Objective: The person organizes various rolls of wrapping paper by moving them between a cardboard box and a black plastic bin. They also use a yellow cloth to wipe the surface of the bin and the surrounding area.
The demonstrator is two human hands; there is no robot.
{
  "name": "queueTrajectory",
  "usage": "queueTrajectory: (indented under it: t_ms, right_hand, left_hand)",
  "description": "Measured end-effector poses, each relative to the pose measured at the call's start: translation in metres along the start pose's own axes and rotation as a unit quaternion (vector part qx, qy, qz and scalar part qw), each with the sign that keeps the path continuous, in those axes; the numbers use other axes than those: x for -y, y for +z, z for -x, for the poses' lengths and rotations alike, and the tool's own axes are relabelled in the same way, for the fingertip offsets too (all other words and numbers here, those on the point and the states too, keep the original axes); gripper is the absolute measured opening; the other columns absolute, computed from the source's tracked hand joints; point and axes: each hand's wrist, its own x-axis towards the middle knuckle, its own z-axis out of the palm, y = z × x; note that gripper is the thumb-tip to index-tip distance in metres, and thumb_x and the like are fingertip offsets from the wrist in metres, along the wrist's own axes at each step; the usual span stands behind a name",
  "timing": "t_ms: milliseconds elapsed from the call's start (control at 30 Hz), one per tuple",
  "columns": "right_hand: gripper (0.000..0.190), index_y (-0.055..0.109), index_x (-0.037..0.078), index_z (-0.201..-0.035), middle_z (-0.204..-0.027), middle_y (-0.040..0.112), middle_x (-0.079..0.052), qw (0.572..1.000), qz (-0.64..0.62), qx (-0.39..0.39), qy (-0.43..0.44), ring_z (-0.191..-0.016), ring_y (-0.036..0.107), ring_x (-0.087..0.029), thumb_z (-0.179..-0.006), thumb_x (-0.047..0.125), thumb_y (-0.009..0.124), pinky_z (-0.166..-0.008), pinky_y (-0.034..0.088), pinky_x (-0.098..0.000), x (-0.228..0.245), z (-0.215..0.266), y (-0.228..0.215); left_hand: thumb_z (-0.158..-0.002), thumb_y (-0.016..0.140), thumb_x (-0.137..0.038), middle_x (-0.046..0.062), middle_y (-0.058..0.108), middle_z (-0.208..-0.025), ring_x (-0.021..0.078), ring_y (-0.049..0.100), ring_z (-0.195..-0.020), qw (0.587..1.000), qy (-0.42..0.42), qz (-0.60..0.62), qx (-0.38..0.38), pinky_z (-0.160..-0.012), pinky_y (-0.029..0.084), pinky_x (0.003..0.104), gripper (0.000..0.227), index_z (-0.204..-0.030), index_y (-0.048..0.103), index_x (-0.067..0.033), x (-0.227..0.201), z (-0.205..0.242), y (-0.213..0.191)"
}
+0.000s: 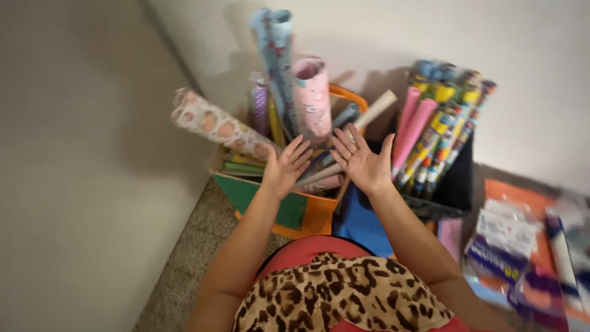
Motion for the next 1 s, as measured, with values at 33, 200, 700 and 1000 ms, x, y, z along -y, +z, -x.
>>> queueTrajectory:
  t_ms: [33, 200, 700, 1000]
  right_hand:
    - [0.113, 0.046, 0.013, -0.155, -0.158, 0.046, -0.019, 1.0, -0.003, -0.006, -0.015, -0.145, 0.046, -0.039, -0.071, 0.088, 0.052, -0.113, 0.044, -0.0565, 0.004, 0.008, -0.006]
    - [0.111, 0.046, 0.014, -0.154, -0.163, 0.039, -0.018, 0.992, -0.033, -0.031, -0.116, -0.148, 0.04, -0.04, -0.071, 0.088, 0.051, -0.118, 0.038, -0.0585, 0.018, 0.063, -0.017]
    - [0.104, 0.055, 0.011, -0.147, -0.154, 0.049, -0.023, 0.978, -0.068, -0.058, -0.187, -0.143, 0.046, -0.044, -0.073, 0.084, 0.055, -0.113, 0.042, -0.0629, 0.084, 0.219, -0.06]
    - [0.103, 0.057, 0.014, -0.146, -0.152, 0.054, -0.019, 0.983, -0.042, -0.102, -0.147, -0.142, 0.051, -0.04, -0.071, 0.084, 0.054, -0.114, 0.046, -0.0588, 0.116, 0.267, -0.106]
  left_hand:
    - [-0.089, 0.014, -0.086, 0.011, 0.042, -0.161, 0.0337, 0.04, -0.147, 1.0, -0.014, -0.004, 0.007, -0.118, 0.04, 0.04, 0.102, -0.156, 0.046, -0.0166, 0.005, -0.005, 0.006]
    - [-0.078, 0.024, -0.095, 0.012, 0.039, -0.163, 0.0331, 0.037, -0.15, 0.99, -0.104, 0.016, 0.094, -0.122, 0.034, 0.041, 0.111, -0.157, 0.044, -0.0199, 0.035, -0.021, 0.051]
    - [-0.08, 0.02, -0.095, 0.012, 0.039, -0.163, 0.0352, 0.034, -0.152, 0.972, -0.196, 0.005, 0.131, -0.125, 0.026, 0.045, 0.109, -0.157, 0.042, -0.021, 0.183, -0.021, 0.113]
    - [-0.077, 0.025, -0.098, 0.007, 0.039, -0.164, 0.0335, 0.032, -0.153, 0.975, -0.199, 0.045, 0.084, -0.125, 0.023, 0.045, 0.109, -0.156, 0.046, -0.0249, 0.267, -0.007, 0.099]
